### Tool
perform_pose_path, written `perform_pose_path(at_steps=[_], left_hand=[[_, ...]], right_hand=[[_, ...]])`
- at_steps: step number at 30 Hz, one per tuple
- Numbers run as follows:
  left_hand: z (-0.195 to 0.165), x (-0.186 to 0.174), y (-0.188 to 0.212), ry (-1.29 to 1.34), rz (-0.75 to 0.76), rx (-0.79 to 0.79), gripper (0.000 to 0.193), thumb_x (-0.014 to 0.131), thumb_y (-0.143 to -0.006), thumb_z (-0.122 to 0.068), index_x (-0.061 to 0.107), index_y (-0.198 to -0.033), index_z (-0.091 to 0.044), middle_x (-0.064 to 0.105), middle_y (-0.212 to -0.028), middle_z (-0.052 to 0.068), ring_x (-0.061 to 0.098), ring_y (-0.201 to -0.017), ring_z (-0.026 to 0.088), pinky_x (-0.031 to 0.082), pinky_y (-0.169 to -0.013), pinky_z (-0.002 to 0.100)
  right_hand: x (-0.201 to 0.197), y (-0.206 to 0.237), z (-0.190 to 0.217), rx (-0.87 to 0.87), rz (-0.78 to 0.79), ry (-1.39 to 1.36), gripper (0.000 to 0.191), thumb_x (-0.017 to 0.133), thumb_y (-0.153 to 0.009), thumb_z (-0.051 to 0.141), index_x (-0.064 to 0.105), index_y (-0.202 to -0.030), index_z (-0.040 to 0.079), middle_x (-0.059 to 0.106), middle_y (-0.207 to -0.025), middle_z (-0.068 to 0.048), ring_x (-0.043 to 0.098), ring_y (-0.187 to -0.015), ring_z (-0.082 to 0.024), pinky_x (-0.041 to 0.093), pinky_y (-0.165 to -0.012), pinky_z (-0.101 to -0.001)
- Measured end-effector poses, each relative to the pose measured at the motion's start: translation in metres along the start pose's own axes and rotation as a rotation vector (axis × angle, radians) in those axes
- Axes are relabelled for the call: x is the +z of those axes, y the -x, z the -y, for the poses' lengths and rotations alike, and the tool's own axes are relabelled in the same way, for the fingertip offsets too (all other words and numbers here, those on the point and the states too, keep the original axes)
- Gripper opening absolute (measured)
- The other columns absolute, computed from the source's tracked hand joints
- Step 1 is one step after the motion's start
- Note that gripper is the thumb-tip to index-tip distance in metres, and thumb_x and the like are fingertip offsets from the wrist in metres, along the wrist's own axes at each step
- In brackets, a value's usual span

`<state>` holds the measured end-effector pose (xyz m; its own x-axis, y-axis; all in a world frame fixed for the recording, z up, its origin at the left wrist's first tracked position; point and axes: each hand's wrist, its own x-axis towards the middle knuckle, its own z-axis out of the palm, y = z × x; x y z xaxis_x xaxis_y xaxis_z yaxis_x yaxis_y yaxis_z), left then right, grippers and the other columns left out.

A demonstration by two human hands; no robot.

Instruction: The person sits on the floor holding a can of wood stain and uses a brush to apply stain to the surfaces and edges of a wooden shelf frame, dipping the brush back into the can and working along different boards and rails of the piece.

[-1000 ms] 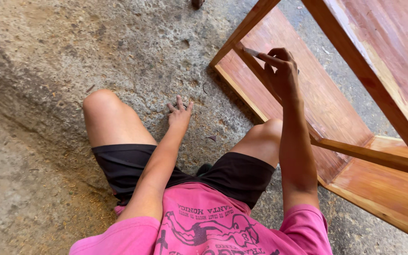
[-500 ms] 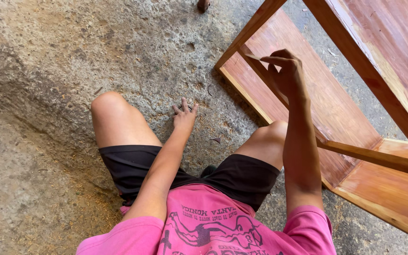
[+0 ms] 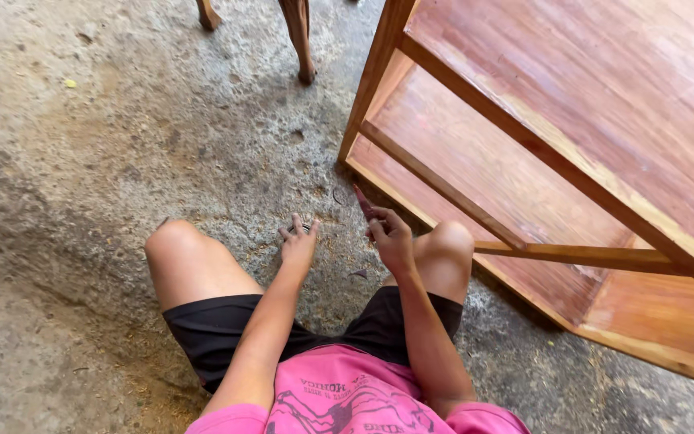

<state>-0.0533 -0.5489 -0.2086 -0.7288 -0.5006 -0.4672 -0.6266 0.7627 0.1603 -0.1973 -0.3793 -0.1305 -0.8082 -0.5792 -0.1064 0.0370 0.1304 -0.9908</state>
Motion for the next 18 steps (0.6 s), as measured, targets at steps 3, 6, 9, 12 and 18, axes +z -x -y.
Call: perform_pose_path(at_steps=[3,6,9,12,18], left_hand=[[-0.004,-0.011,0.006,-0.021,0.013,-0.002,0.082,0.057,-0.092,0.0,0.028,-0.159,-0.037,0.009,-0.169,0.027,0.033,-0.135,0.07,0.059,-0.091,0.056],[-0.009,-0.021,0.013,-0.044,0.003,0.014,0.082,0.059,-0.092,-0.002,0.027,-0.16,-0.035,0.008,-0.168,0.03,0.034,-0.134,0.071,0.058,-0.092,0.057],[-0.014,-0.029,0.023,-0.09,-0.019,0.031,0.083,0.06,-0.092,-0.004,0.025,-0.161,-0.033,0.007,-0.166,0.031,0.033,-0.133,0.071,0.056,-0.093,0.06],[-0.018,-0.033,0.033,-0.134,-0.065,0.042,0.083,0.06,-0.092,-0.005,0.023,-0.161,-0.032,0.007,-0.165,0.032,0.033,-0.133,0.071,0.056,-0.092,0.062],[-0.028,-0.036,0.031,-0.217,-0.058,0.003,0.076,0.059,-0.094,-0.009,0.028,-0.161,-0.028,0.015,-0.166,0.033,0.042,-0.129,0.07,0.057,-0.088,0.063]], right_hand=[[-0.005,-0.006,-0.006,0.036,-0.041,-0.042,0.021,0.061,-0.099,0.003,0.065,-0.12,-0.001,0.068,-0.092,-0.003,0.066,-0.069,-0.009,0.054,-0.06,-0.0241],[-0.017,-0.017,-0.005,0.011,-0.082,-0.092,0.019,0.06,-0.1,0.003,0.063,-0.118,-0.001,0.067,-0.093,-0.004,0.065,-0.066,-0.01,0.052,-0.057,-0.0248],[-0.021,-0.016,-0.004,0.02,-0.095,-0.078,0.019,0.06,-0.1,0.004,0.065,-0.118,-0.002,0.067,-0.089,-0.005,0.064,-0.064,-0.01,0.05,-0.055,-0.0255],[-0.02,-0.012,-0.003,0.003,-0.078,-0.077,0.021,0.061,-0.1,0.005,0.066,-0.12,-0.001,0.067,-0.086,-0.006,0.063,-0.064,-0.01,0.05,-0.054,-0.0255],[-0.022,-0.011,0.001,-0.001,-0.013,-0.051,0.023,0.062,-0.1,0.007,0.066,-0.121,-0.001,0.066,-0.084,-0.005,0.064,-0.064,-0.009,0.05,-0.055,-0.0253]])
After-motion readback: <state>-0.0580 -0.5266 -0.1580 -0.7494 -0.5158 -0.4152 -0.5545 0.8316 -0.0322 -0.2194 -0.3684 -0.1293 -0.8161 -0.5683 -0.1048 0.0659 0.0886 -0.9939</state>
